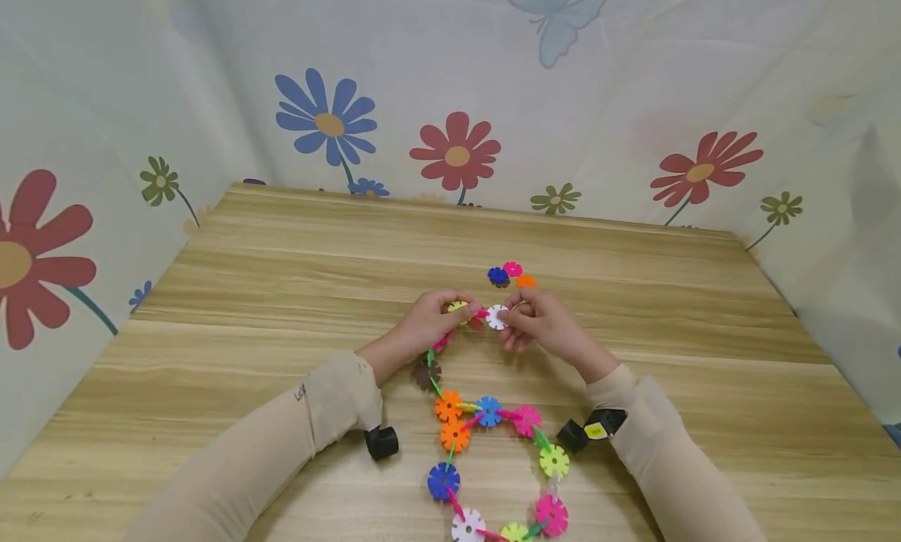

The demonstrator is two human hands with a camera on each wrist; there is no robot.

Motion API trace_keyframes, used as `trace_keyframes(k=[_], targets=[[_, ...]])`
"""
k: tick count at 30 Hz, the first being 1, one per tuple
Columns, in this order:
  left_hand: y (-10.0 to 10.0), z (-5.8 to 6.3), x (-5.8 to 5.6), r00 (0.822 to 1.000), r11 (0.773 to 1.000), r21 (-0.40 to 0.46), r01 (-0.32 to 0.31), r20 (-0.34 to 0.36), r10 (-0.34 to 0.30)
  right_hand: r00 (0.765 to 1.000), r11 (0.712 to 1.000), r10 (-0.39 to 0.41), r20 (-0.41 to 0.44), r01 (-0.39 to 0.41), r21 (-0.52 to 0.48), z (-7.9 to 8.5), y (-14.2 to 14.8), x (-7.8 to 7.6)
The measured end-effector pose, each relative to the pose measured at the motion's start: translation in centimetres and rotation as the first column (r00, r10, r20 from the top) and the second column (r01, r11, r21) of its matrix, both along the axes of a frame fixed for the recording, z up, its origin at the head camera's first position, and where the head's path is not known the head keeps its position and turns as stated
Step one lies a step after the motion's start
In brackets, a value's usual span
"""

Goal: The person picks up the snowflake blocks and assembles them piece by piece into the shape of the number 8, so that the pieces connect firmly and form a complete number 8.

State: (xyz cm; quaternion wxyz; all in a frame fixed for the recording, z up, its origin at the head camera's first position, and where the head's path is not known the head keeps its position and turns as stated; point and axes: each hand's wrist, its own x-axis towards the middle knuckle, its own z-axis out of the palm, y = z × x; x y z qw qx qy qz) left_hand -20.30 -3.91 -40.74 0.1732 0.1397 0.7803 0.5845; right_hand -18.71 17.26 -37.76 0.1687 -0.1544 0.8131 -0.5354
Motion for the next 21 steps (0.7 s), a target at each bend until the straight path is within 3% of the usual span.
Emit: trace_keyframes(k=[4, 11, 17, 21], targets=[[0.04, -0.04, 0.03, 1.000, 0.999, -0.041, 0.012, -0.016, -0.013, 1.000, 1.000, 0.012, -0.019, -0.012, -0.004, -0.12, -0.15, 0.04], [0.10, 0.07, 0.12, 0.997, 0.997, -0.042, 0.064, -0.034, -0.065, 0.997, 0.999, 0.049, -0.066, -0.049, -0.010, -0.31, -0.18, 0.22], [0.29, 0.08, 0.36, 0.992, 0.989, -0.116, 0.089, -0.081, -0.099, 0.993, 0.998, 0.067, -0.093, -0.065, 0.015, -0.48, -0.16, 0.22], [0.28, 0.19, 0.52, 0.993, 0.994, -0.072, 0.084, -0.077, -0.090, 0.995, 0.998, 0.056, -0.077, -0.055, 0.011, -0.45, -0.08, 0.08]])
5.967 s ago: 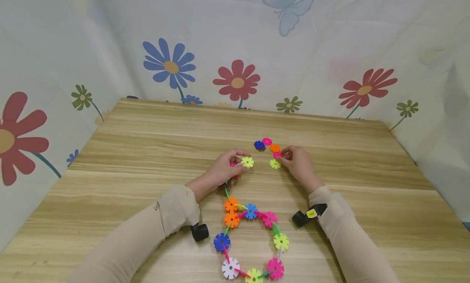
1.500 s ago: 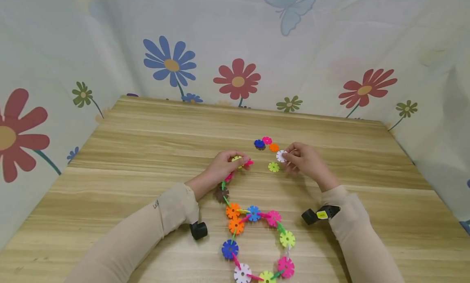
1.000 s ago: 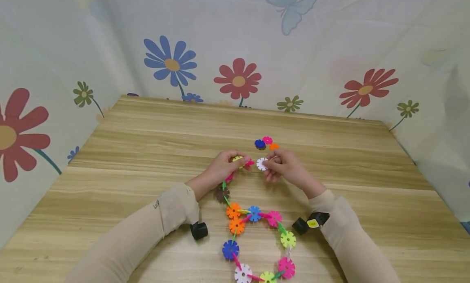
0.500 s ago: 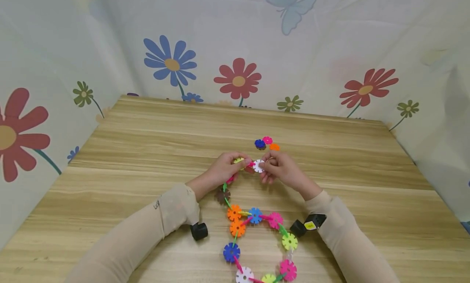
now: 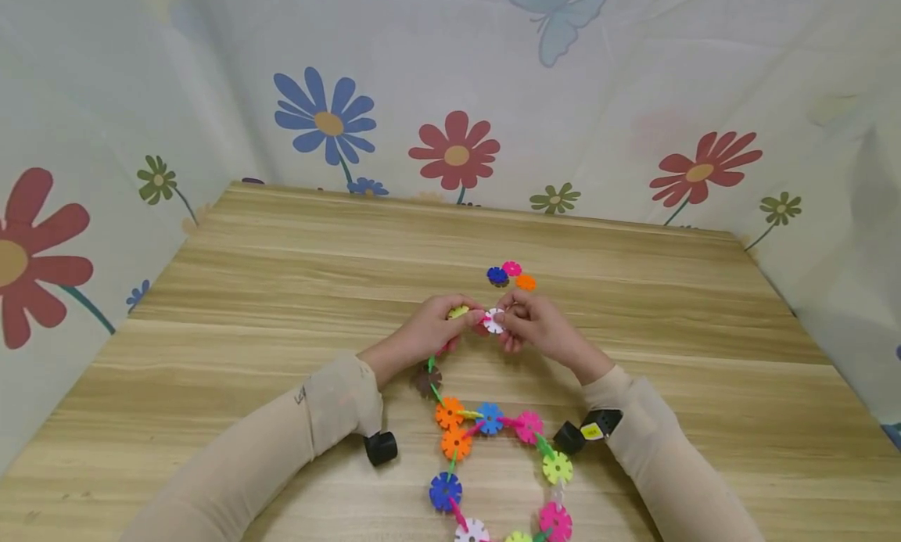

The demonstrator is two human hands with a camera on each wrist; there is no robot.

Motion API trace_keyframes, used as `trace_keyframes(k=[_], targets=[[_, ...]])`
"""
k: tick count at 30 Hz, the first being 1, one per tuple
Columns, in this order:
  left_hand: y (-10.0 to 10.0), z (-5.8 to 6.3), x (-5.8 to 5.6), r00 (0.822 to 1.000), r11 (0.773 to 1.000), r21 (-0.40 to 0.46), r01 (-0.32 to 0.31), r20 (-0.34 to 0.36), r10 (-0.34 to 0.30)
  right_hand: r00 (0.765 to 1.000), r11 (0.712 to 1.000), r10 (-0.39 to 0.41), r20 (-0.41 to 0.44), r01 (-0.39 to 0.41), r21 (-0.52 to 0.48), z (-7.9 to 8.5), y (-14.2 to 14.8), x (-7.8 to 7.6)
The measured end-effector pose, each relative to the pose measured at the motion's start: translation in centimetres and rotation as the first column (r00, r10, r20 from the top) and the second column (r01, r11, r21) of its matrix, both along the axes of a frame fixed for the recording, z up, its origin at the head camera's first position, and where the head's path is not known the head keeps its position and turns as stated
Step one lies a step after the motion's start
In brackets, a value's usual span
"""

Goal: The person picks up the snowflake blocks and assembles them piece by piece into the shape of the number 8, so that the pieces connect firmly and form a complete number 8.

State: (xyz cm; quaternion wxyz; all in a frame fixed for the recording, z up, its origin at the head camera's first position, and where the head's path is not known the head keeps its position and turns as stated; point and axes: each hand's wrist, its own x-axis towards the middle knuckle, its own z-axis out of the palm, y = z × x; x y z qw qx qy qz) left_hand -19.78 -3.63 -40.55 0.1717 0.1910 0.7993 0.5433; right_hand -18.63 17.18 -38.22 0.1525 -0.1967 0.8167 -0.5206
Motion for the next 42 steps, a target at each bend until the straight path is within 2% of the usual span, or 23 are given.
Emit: trace_keyframes(k=[6, 12, 15, 20, 24, 28, 32, 37, 42], targets=[[-0.2, 0.3, -0.1, 0.999, 0.995, 0.101, 0.022, 0.030, -0.025, 0.999, 0.999, -0.043, 0.020, 0.043, 0.009, 0.3, 0.5, -0.3], [-0.4, 0.3, -0.6, 0.997, 0.993, 0.118, -0.010, 0.078, 0.001, 0.994, 0.991, -0.108, -0.033, 0.110, 0.081, 0.5, 1.6, -0.7], [-0.6, 0.4, -0.7, 0.998, 0.995, 0.104, -0.008, 0.065, 0.001, 0.985, 0.978, -0.150, -0.082, 0.160, 0.133, 0.5, 2.2, -1.0], [-0.9, 1.0, -0.7, 0.999, 0.998, 0.032, 0.046, 0.012, -0.046, 0.962, 0.938, -0.220, -0.162, 0.254, 0.235, 0.5, 2.8, -1.2], [-1.2, 1.3, -0.6, 0.996, 0.996, -0.037, 0.082, -0.035, -0.083, 0.954, 0.912, -0.233, -0.188, 0.281, 0.298, 0.3, 3.1, -1.3], [-1.4, 1.4, -0.7, 0.986, 0.989, -0.106, 0.104, -0.117, -0.116, 0.953, 0.882, -0.189, -0.238, 0.271, 0.385, -0.2, 3.2, -1.6], [-1.5, 1.2, -1.0, 0.965, 0.976, -0.191, 0.102, -0.219, -0.144, 0.947, 0.848, -0.142, -0.287, 0.266, 0.458, -0.9, 3.3, -1.8], [-1.6, 1.1, -1.2, 0.938, 0.959, -0.271, 0.084, -0.304, -0.168, 0.943, 0.836, -0.122, -0.309, 0.265, 0.480, -1.4, 3.3, -1.9], [-1.6, 1.3, -1.2, 0.932, 0.952, -0.303, 0.043, -0.332, -0.147, 0.942, 0.839, -0.108, -0.318, 0.258, 0.480, -1.4, 3.3, -1.9]])
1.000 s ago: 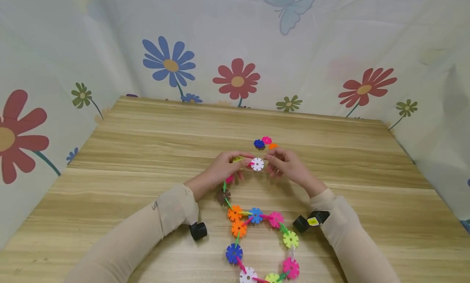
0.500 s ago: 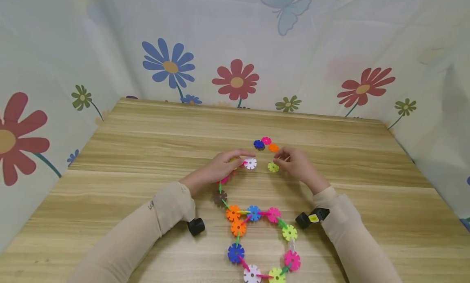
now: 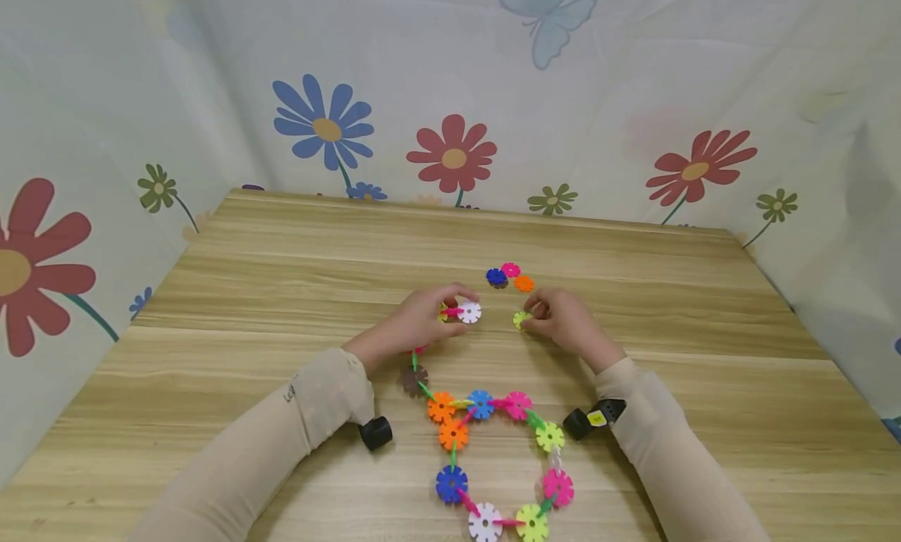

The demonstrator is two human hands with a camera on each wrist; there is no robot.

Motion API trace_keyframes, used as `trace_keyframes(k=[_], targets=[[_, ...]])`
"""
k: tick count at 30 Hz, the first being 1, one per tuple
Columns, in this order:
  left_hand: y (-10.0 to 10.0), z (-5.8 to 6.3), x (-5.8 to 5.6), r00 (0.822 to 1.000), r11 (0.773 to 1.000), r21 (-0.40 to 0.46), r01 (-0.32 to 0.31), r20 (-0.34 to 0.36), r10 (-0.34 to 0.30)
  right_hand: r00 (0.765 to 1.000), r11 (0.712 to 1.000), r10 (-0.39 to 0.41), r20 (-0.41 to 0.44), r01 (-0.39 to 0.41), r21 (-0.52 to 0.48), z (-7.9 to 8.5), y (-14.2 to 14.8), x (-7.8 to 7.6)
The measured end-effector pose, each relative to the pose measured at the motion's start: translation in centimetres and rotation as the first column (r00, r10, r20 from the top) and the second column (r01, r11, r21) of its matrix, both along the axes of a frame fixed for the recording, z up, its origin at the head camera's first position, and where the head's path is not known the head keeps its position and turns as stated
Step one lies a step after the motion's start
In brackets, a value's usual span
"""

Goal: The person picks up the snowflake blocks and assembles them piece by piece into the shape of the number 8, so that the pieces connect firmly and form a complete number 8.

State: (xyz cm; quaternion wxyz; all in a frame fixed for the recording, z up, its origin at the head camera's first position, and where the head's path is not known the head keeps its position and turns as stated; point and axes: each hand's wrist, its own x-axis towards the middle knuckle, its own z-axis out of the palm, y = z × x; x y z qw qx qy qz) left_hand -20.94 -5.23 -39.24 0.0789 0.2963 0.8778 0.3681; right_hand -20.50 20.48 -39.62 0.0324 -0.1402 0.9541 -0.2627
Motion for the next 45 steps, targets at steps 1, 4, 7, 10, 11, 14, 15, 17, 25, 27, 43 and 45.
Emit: trace_keyframes(k=[1, 4, 7, 10, 11, 14, 15, 17, 25, 27, 43, 45], targets=[[0.0, 0.0, 0.0, 1.000, 1.000, -0.004, -0.009, -0.003, 0.009, 1.000, 1.000, 0.005, -0.003, -0.005, 0.000, 0.0, 0.0, 0.0], [0.0, 0.1, 0.1, 0.999, 0.999, -0.012, -0.034, -0.001, 0.034, 1.000, 1.000, 0.022, -0.010, -0.022, -0.001, 0.1, 0.0, 0.1], [0.1, 0.0, 0.1, 0.998, 0.998, -0.019, -0.055, 0.004, 0.055, 0.999, 0.999, 0.042, -0.007, -0.042, 0.000, 0.2, -0.1, 0.2], [0.3, -0.2, 0.1, 0.998, 0.998, -0.022, -0.063, -0.001, 0.063, 0.999, 0.999, 0.046, 0.004, -0.046, 0.005, 0.3, -0.1, 0.2], [0.3, -0.3, 0.1, 0.998, 0.998, -0.021, -0.066, 0.000, 0.066, 0.999, 0.999, 0.047, 0.002, -0.047, 0.008, 0.3, -0.1, 0.3], [0.3, -0.5, 0.1, 0.998, 0.997, -0.015, -0.070, 0.004, 0.070, 0.999, 0.999, 0.044, 0.001, -0.044, 0.011, 0.3, -0.1, 0.3], [0.4, -0.5, 0.1, 0.997, 0.997, -0.010, -0.074, 0.012, 0.074, 0.999, 0.999, 0.042, 0.000, -0.042, 0.009, 0.3, -0.1, 0.3], [0.4, -0.6, 0.2, 0.997, 0.997, -0.009, -0.080, 0.020, 0.080, 0.999, 0.999, 0.037, 0.009, -0.037, 0.006, 0.3, -0.1, 0.3], [0.5, -0.6, 0.3, 0.997, 0.997, -0.008, -0.078, 0.015, 0.078, 0.993, 0.990, 0.025, 0.119, -0.008, -0.141, 0.8, -0.1, 0.4], [0.5, -0.6, 0.3, 0.997, 0.997, -0.005, -0.081, 0.019, 0.081, 0.993, 0.985, 0.026, 0.112, -0.006, -0.172, 1.1, -0.3, 0.5], [0.5, -0.5, 0.1, 0.997, 0.997, -0.004, -0.081, 0.006, 0.081, 0.983, 0.977, 0.176, -0.055, -0.181, -0.112, 2.8, -3.3, 2.4], [0.5, -0.4, 0.1, 0.997, 0.997, -0.002, -0.077, 0.009, 0.077, 0.978, 0.975, 0.191, -0.083, -0.199, -0.095, 2.6, -3.5, 2.5]])
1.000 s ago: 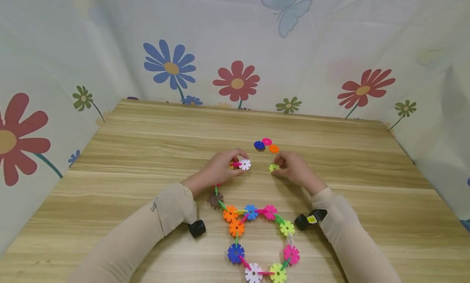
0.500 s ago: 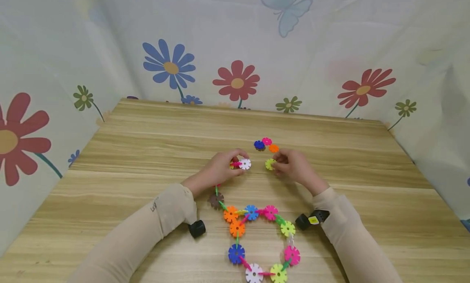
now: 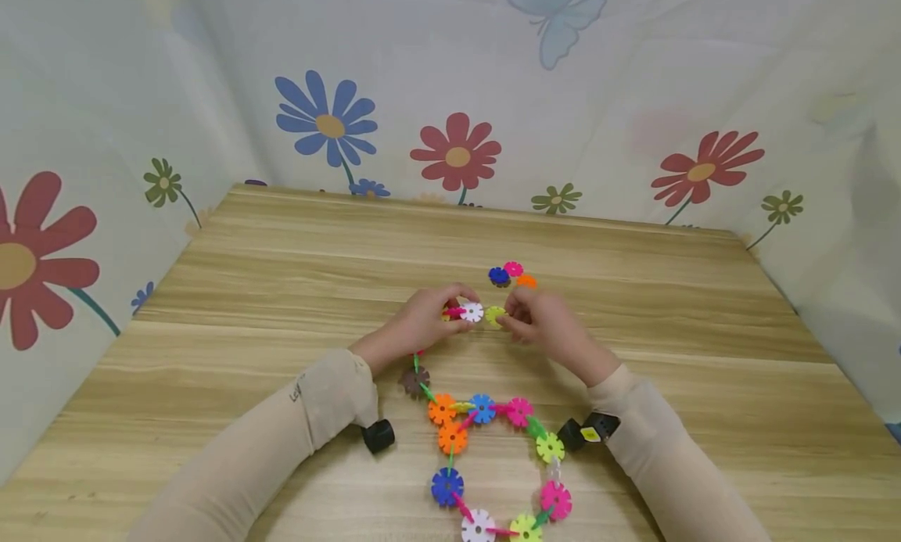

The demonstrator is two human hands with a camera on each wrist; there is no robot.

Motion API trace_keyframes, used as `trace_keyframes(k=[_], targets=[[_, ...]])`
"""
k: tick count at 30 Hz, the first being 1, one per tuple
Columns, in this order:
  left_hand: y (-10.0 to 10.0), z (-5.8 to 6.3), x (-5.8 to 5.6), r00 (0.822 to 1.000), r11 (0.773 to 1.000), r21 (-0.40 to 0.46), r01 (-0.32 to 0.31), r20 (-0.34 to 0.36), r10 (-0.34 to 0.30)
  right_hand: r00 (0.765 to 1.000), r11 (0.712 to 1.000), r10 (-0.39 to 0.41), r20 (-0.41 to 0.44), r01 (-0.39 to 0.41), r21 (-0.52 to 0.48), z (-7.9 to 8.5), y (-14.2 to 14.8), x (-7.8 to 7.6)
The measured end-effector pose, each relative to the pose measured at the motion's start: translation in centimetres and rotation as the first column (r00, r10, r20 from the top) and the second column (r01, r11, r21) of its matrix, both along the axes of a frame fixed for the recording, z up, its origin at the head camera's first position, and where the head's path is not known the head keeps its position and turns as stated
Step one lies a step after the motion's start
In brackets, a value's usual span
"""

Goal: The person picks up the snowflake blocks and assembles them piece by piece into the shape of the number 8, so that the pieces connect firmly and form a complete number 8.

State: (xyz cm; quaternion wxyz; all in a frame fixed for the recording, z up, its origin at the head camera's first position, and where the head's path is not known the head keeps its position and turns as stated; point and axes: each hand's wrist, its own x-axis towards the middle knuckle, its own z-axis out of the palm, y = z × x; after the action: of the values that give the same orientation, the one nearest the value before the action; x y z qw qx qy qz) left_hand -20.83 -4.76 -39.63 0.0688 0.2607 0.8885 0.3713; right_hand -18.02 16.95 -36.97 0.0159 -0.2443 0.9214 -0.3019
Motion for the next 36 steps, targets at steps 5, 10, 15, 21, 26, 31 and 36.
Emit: trace_keyframes(k=[5, 10, 15, 21, 26, 31, 36], targets=[[0.0, 0.2, 0.1, 1.000, 1.000, 0.006, 0.009, -0.003, -0.009, 0.994, 1.000, 0.013, -0.109, -0.010, 0.028, -0.6, -0.5, 0.1], [0.1, 0.1, 0.1, 1.000, 1.000, 0.020, 0.002, -0.001, -0.002, 0.987, 1.000, 0.004, -0.158, -0.003, 0.002, -1.2, -0.9, 0.2], [0.3, 0.0, 0.3, 1.000, 0.999, 0.031, -0.021, 0.009, 0.021, 0.989, 1.000, 0.011, -0.148, -0.012, -0.008, -1.7, -1.2, 0.3], [0.4, 0.1, 0.6, 0.999, 1.000, 0.020, -0.012, -0.045, 0.013, 0.991, 0.999, 0.023, -0.132, -0.026, -0.022, -1.8, -1.5, 0.5], [0.5, 0.0, 0.8, 0.997, 1.000, -0.008, -0.018, -0.069, 0.017, 0.993, 0.999, 0.029, -0.112, -0.031, -0.012, -1.7, -1.9, 0.7], [0.6, -0.2, 0.8, 0.996, 0.999, -0.034, -0.038, -0.076, 0.035, 0.997, 1.000, 0.006, -0.074, -0.008, -0.020, -1.9, -2.0, 0.8], [0.7, 0.2, 0.8, 0.996, 0.996, -0.055, -0.073, -0.059, 0.069, 0.998, 0.999, -0.031, -0.056, 0.031, -0.010, -1.9, -1.7, 0.2]])
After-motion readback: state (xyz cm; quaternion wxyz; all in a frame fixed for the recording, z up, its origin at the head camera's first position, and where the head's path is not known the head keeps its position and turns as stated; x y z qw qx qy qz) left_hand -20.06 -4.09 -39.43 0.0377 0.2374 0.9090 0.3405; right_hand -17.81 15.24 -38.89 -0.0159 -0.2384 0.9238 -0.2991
